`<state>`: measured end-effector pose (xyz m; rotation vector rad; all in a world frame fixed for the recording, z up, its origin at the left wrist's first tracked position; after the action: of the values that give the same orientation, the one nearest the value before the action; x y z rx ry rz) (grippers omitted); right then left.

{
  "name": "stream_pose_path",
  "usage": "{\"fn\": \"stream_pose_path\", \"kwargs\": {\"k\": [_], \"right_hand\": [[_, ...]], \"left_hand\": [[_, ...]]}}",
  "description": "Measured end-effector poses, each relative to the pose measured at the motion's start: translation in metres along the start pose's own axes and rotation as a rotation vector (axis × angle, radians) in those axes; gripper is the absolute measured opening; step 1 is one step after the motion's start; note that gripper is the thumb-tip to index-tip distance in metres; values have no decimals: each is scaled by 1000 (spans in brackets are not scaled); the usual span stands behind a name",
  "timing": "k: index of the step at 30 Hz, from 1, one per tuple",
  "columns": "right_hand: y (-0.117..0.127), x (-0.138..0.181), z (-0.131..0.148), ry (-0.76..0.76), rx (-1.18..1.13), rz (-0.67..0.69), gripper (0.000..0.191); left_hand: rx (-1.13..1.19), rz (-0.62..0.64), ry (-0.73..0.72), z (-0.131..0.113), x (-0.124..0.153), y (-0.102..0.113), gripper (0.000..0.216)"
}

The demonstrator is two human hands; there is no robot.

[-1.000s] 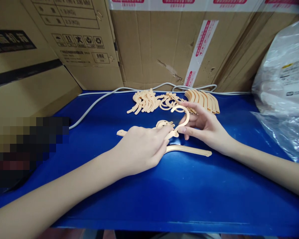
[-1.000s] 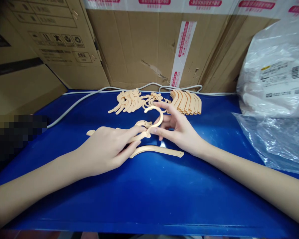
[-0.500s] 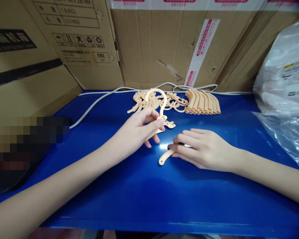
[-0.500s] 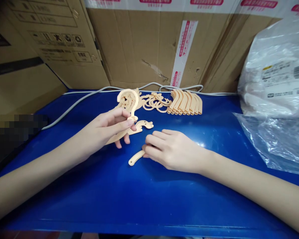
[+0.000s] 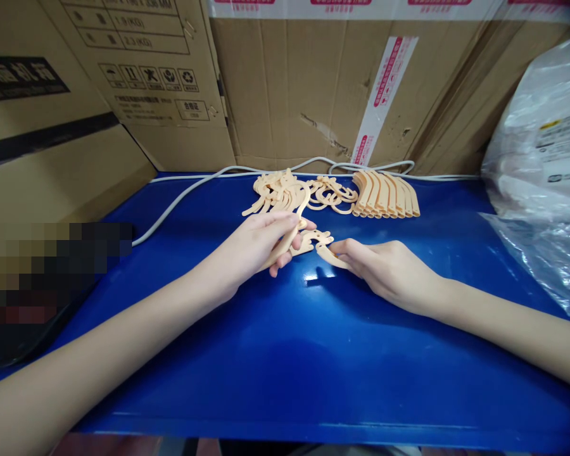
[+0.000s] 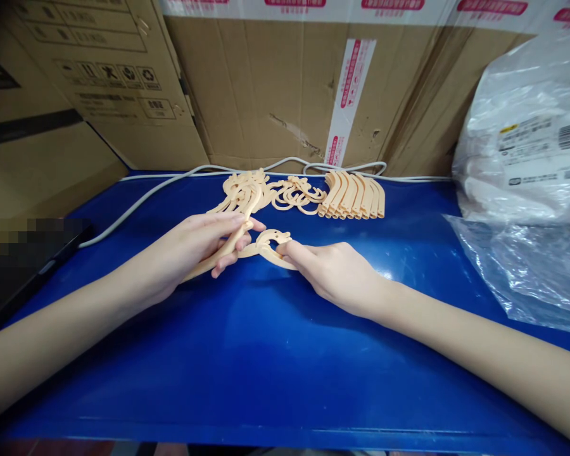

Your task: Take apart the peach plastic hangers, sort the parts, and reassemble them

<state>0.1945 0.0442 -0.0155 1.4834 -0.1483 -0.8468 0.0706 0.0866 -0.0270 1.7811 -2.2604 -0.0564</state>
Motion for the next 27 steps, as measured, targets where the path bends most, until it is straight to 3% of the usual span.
{"fn": "stream_pose_path", "kwargs": {"k": [7, 14, 27], "right_hand": [[4, 0, 0, -25, -33, 13, 52], [0, -1, 1, -31, -85, 30, 34], [-5, -2, -1, -42, -144, 80, 29]], "left_hand": [[64, 56, 14, 3, 0, -4, 25], [91, 189, 36, 10, 1, -14, 24], [67, 168, 69, 12, 2, -15, 13]]}}
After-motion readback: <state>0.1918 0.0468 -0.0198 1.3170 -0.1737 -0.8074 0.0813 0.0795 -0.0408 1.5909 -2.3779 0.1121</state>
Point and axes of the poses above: each hand's wrist, its own x-axis away from the middle knuckle, its own y-axis out of the back of the hand, z = x × y, the point moved 10 cm from there along -x, towards the middle knuckle, and after that the axes turned 3 degrees about -z, right-handed, at the moved point
